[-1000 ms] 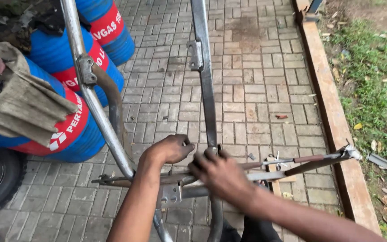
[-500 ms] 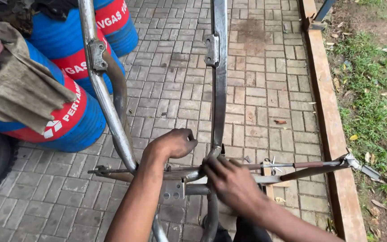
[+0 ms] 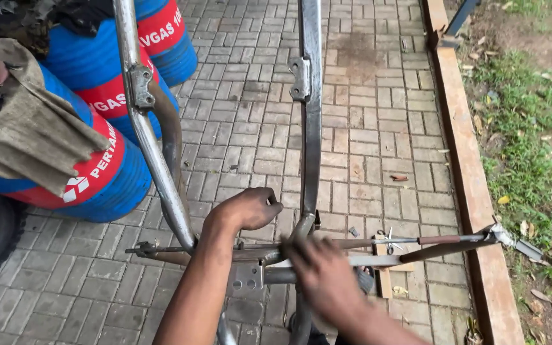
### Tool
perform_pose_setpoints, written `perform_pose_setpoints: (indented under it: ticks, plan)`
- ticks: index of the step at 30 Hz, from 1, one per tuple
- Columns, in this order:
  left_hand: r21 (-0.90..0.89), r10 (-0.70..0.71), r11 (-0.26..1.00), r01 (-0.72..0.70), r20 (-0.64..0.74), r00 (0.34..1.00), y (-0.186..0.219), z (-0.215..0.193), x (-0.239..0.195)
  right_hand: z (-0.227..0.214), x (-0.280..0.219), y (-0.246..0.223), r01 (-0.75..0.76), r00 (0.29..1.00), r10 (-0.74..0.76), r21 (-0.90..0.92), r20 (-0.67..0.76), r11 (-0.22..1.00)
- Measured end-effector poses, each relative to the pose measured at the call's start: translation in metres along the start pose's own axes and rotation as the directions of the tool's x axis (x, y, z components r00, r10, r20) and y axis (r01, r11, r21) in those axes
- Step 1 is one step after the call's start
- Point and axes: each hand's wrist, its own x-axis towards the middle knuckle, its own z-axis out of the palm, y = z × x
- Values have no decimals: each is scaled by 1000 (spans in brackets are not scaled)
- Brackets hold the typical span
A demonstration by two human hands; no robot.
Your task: The person scrapes a metal frame with a flat metal tool, repeatedly rubbing the tool along the frame's surface to remove residue or rust. The person holds the frame steady with one hand while scraping with the other.
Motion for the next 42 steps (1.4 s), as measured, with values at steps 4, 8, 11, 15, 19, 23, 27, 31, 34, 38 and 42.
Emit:
perform_pose_setpoints:
  ticks: [4,8,11,15,19,23,27,31,34,38,42]
  plan:
    - [-158,13,987,-35,-140,990,23,-17,-43,-1,-9,-25,7,1000,-7,30,17,1000]
    - [-139,42,988,-71,-197,979,7,-10,-20,8,3,-17,-270,962,264,134,67,953]
    - [-135,13,990,-37,-173,985,12,-6,-30,-21,21,-21,-426,896,426,500,120,754]
    - [-163,9,986,-38,-175,984,14,-5,-37,0,5,-20,-365,905,424,573,34,734]
    - [-206,46,975,-88,-203,978,12,0,-37,15,7,-12,-387,848,509,483,-147,786]
    - [-220,87,964,-149,-267,960,7,3,-29,27,11,-33,-393,822,512,402,-250,827]
    - [-203,74,970,-133,-274,959,-1,3,-27,47,-2,-37,-412,835,490,308,-250,858]
    - [-255,83,955,-152,-265,961,-5,6,-11,41,-2,-18,-412,793,500,296,-349,862]
    - [-242,101,954,-174,-287,953,7,-8,-25,39,6,-39,-396,801,475,272,-365,877]
    - [-236,73,961,-147,-296,952,-9,9,-13,48,-1,-21,-364,824,416,203,-384,909]
    - [-238,95,957,-168,-290,952,-3,-3,-24,45,5,-15,-501,741,553,234,-381,833]
